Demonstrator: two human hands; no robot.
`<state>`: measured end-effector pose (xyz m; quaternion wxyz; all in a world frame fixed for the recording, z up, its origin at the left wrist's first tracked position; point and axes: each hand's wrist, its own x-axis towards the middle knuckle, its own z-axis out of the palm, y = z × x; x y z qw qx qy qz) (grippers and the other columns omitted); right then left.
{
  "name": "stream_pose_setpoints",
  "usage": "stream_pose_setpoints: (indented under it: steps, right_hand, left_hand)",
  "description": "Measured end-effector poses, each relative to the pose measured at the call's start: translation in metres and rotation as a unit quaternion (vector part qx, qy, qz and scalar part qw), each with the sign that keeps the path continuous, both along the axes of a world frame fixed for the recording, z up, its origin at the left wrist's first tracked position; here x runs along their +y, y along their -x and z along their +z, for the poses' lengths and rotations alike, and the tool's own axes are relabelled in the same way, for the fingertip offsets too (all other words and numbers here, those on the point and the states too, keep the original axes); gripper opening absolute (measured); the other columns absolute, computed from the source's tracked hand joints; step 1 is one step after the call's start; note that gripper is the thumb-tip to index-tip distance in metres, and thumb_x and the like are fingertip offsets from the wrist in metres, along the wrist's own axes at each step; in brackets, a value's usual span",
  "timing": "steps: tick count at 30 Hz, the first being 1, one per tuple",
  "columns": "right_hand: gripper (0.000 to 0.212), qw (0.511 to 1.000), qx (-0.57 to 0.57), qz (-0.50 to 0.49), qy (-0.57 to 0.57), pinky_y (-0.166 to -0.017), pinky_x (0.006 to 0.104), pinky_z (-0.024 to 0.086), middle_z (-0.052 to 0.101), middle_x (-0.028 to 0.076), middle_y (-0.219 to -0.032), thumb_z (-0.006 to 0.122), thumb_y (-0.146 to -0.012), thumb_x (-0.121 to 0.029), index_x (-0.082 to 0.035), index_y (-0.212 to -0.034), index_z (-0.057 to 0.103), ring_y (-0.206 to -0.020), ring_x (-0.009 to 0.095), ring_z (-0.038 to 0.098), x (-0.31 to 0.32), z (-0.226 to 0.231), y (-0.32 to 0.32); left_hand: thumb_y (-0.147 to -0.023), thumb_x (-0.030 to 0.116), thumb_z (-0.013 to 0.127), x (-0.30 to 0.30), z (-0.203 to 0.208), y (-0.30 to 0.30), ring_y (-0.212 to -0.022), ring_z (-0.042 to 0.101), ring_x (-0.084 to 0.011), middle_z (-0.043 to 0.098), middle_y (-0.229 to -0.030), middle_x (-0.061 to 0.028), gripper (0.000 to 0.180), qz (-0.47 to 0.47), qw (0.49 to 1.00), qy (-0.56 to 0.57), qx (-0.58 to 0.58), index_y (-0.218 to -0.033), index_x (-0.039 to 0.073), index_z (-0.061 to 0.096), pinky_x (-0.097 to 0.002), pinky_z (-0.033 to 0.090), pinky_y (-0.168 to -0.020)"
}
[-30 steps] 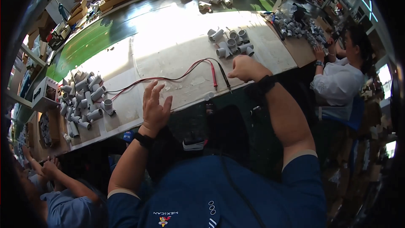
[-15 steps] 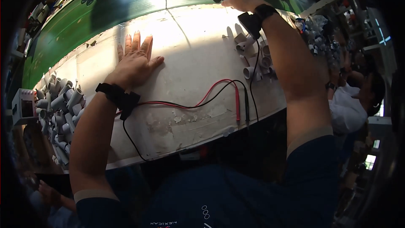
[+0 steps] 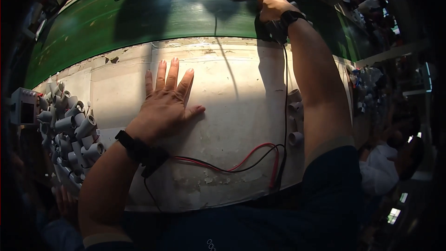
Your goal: The person picks up plastic components one by one, touches their internal wires with a multimeter probe, and sets them back on the table. After testing several components, the person gathers them and moves the group to a different area on the table.
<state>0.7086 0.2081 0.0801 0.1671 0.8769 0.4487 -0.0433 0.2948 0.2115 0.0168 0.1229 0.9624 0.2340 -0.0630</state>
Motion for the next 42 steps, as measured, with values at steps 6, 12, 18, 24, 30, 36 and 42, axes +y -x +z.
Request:
stream_pose_setpoints:
  steps: [6, 12, 18, 24, 30, 36, 42]
  right_hand:
    - [0.054, 0.970, 0.226, 0.013, -0.094, -0.086, 0.0384, 0.060, 0.067, 0.017, -0.125, 0.077, -0.074, -0.019, -0.010, -0.127, 0.073, -0.109, 0.029, 0.071, 0.001, -0.012, -0.027]
    - [0.049, 0.928, 0.309, 0.152, -0.143, -0.080, 0.0359, 0.059, 0.065, 0.012, -0.103, 0.079, -0.070, -0.012, -0.005, -0.118, 0.075, -0.092, 0.026, 0.070, -0.045, 0.022, 0.036]
    - [0.054, 0.858, 0.432, 0.251, 0.117, -0.092, 0.0372, 0.057, 0.065, 0.013, -0.113, 0.086, -0.074, -0.013, -0.011, -0.127, 0.074, -0.112, 0.028, 0.066, -0.118, 0.046, 0.137]
    - [0.091, 0.918, 0.334, 0.171, -0.124, -0.110, 0.0423, 0.053, 0.058, 0.019, -0.150, 0.093, -0.078, -0.044, -0.012, -0.154, 0.052, -0.139, 0.034, 0.056, -0.108, 0.040, 0.030]
    - [0.097, 0.961, 0.123, -0.013, -0.246, -0.107, 0.0469, 0.054, 0.055, 0.023, -0.149, 0.085, -0.083, -0.061, -0.006, -0.155, 0.050, -0.135, 0.042, 0.058, -0.059, -0.023, -0.093]
    - [0.090, 0.965, 0.043, -0.080, -0.247, -0.102, 0.0412, 0.056, 0.061, 0.020, -0.140, 0.086, -0.079, -0.062, -0.006, -0.144, 0.061, -0.124, 0.038, 0.065, -0.024, -0.064, -0.081]
    - [0.033, 0.876, 0.173, 0.189, -0.408, -0.078, 0.0459, 0.057, 0.073, 0.025, -0.089, 0.080, -0.086, -0.034, -0.002, -0.094, 0.076, -0.085, 0.036, 0.073, -0.026, -0.027, -0.062]
  left_hand:
    - [-0.098, 0.074, 0.052, 0.001, -0.003, -0.006, -0.163, -0.004, -0.0441, 0.002, -0.176, -0.0258, 0.097, -0.011, 1.000, 0.007, 0.006, -0.168, 0.013, 0.023, -0.0627, -0.008, -0.127]
    - [-0.098, 0.072, 0.054, 0.002, 0.009, -0.008, -0.163, -0.006, -0.0445, 0.003, -0.176, -0.0264, 0.097, -0.008, 0.999, 0.038, 0.024, -0.168, 0.013, 0.023, -0.0623, -0.009, -0.127]
    - [-0.096, 0.057, 0.070, 0.050, 0.067, -0.037, -0.158, 0.024, -0.0443, 0.023, -0.171, -0.0264, 0.094, -0.114, 0.982, 0.051, 0.140, -0.163, 0.003, 0.032, -0.0483, 0.023, -0.128]
    - [-0.098, 0.029, 0.073, 0.126, 0.072, -0.169, -0.139, 0.055, -0.0390, 0.040, -0.162, -0.0251, 0.070, -0.037, 0.999, 0.008, 0.002, -0.158, 0.005, 0.044, -0.0433, 0.047, -0.116]
    - [-0.096, 0.040, 0.075, 0.214, 0.007, -0.290, -0.136, 0.057, -0.0421, 0.046, -0.157, -0.0281, 0.077, 0.035, 0.972, -0.136, -0.188, -0.160, 0.010, 0.043, -0.0405, 0.047, -0.115]
    - [-0.096, 0.038, 0.077, 0.211, -0.034, -0.390, -0.127, 0.066, -0.0335, 0.064, -0.144, -0.0225, 0.079, -0.023, 0.981, 0.089, -0.170, -0.162, 0.012, 0.042, -0.0397, 0.050, -0.112]
    - [-0.097, 0.022, 0.066, 0.269, -0.075, -0.389, -0.071, 0.062, -0.0138, 0.076, -0.084, -0.0046, 0.022, -0.209, 0.946, 0.235, -0.078, -0.098, 0.005, 0.079, -0.0324, 0.047, -0.068]
